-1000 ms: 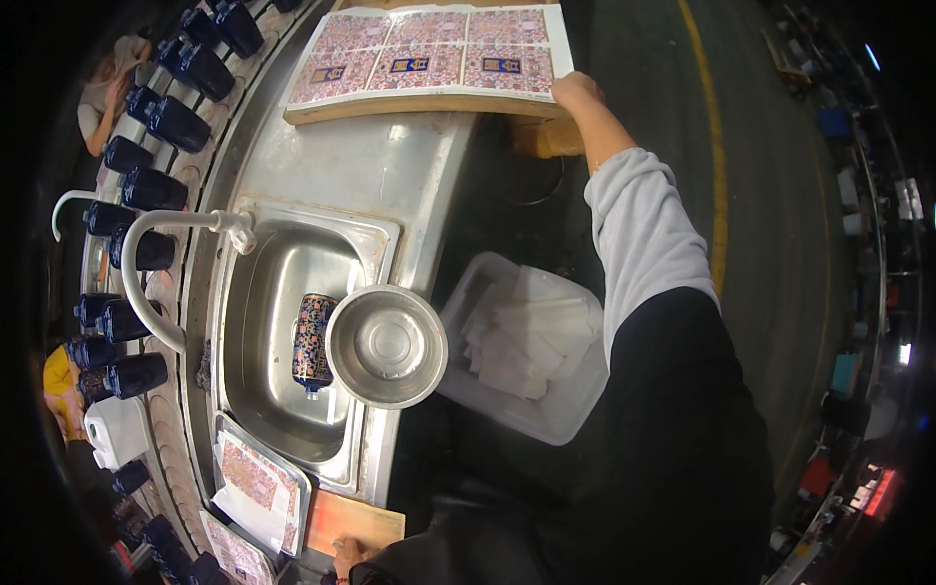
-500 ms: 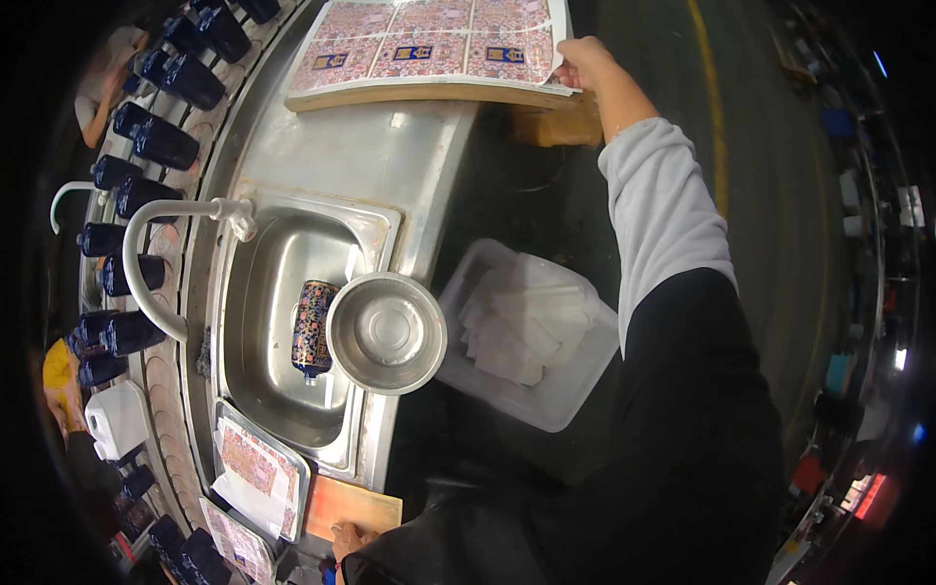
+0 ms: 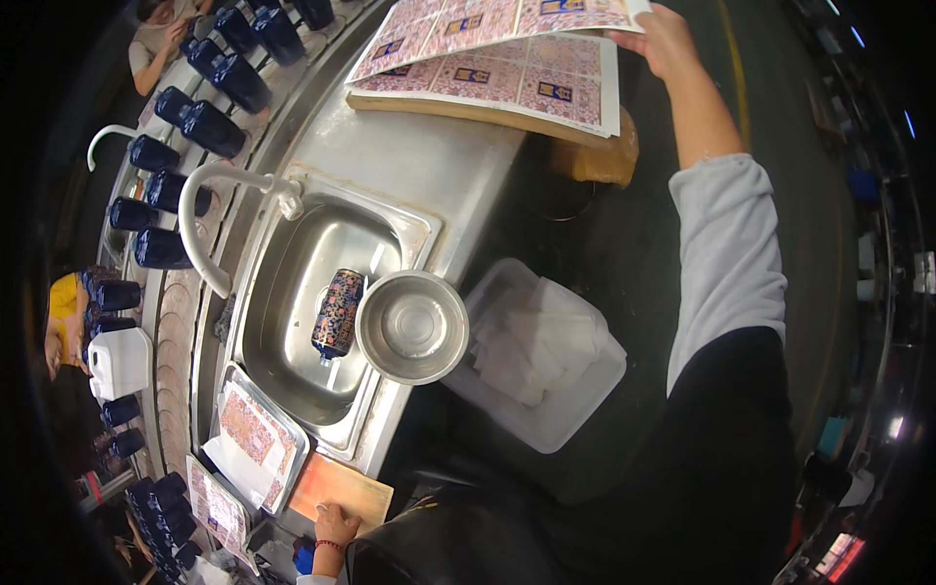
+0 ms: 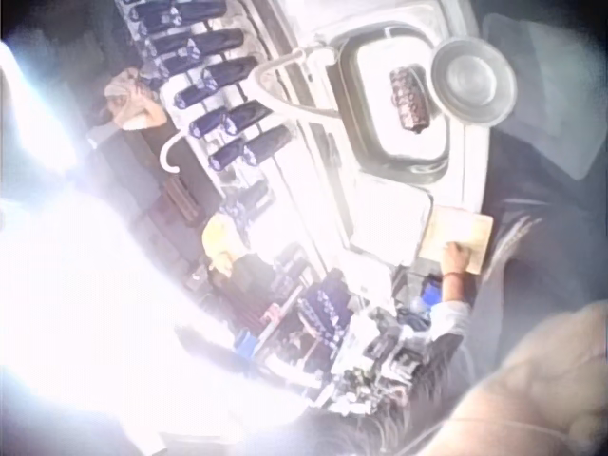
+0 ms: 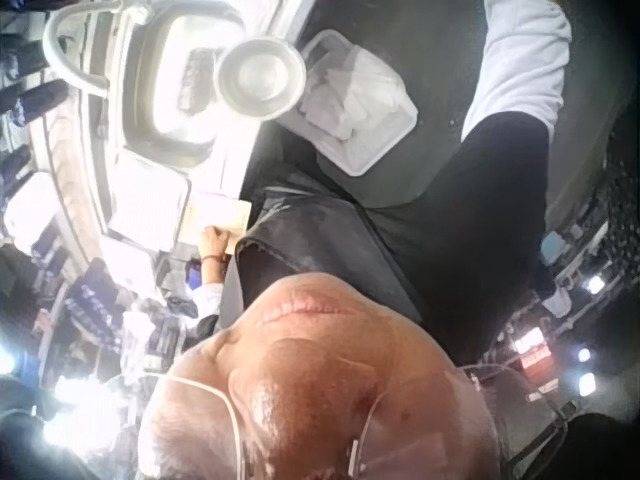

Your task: The person smooths a decorative label on a blue cylindrical container using a green sponge, then cuts a sheet of patterned labels with scissors and applies another label to a second container. The person handles the containers and label sheets on a stainless steel workbench.

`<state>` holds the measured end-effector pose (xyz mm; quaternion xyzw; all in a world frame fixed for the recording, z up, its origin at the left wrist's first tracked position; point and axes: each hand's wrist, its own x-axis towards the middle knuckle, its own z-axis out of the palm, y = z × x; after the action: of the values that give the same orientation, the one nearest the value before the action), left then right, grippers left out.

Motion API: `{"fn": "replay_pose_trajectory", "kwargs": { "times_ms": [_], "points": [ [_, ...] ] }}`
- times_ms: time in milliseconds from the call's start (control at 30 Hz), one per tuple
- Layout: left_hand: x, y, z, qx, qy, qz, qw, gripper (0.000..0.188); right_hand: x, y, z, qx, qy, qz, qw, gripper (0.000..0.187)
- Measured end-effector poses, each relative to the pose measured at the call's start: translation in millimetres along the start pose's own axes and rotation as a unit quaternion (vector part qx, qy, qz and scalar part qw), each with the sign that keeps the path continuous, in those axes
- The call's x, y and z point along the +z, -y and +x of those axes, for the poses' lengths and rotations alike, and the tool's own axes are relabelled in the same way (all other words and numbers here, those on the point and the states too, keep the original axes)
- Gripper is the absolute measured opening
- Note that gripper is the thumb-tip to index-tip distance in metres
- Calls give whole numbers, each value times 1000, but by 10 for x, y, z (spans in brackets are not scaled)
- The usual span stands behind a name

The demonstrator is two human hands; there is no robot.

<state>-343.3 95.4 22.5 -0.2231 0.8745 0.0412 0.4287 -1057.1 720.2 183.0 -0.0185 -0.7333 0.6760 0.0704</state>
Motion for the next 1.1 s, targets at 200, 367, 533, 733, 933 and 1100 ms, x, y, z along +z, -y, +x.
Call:
{"fn": "replay_pose_trajectory", "kwargs": {
  "times_ms": [200,367,533,733,933,1100],
  "points": [
    [65,57,24,15,-31,-34,999,43,-1199,-23,12,-9,-45,138,989,37],
    [96,115,34,33,-29,-47,998,52,-2700,-132,37,38,-52,147,987,41],
    [-26,44,-17,3,-12,-34,999,52,-3178,-104,-396,34,147,402,903,45],
    [-89,34,-147,0,-40,-68,997,47,-2173,4,-807,98,275,459,839,34],
    [-176,146,-249,39,-20,-103,994,40,-950,81,-1136,-43,59,151,986,37],
    [-397,586,-350,169,-117,-298,932,41,-228,-227,-1211,-151,133,-164,966,42]
  ]
}}
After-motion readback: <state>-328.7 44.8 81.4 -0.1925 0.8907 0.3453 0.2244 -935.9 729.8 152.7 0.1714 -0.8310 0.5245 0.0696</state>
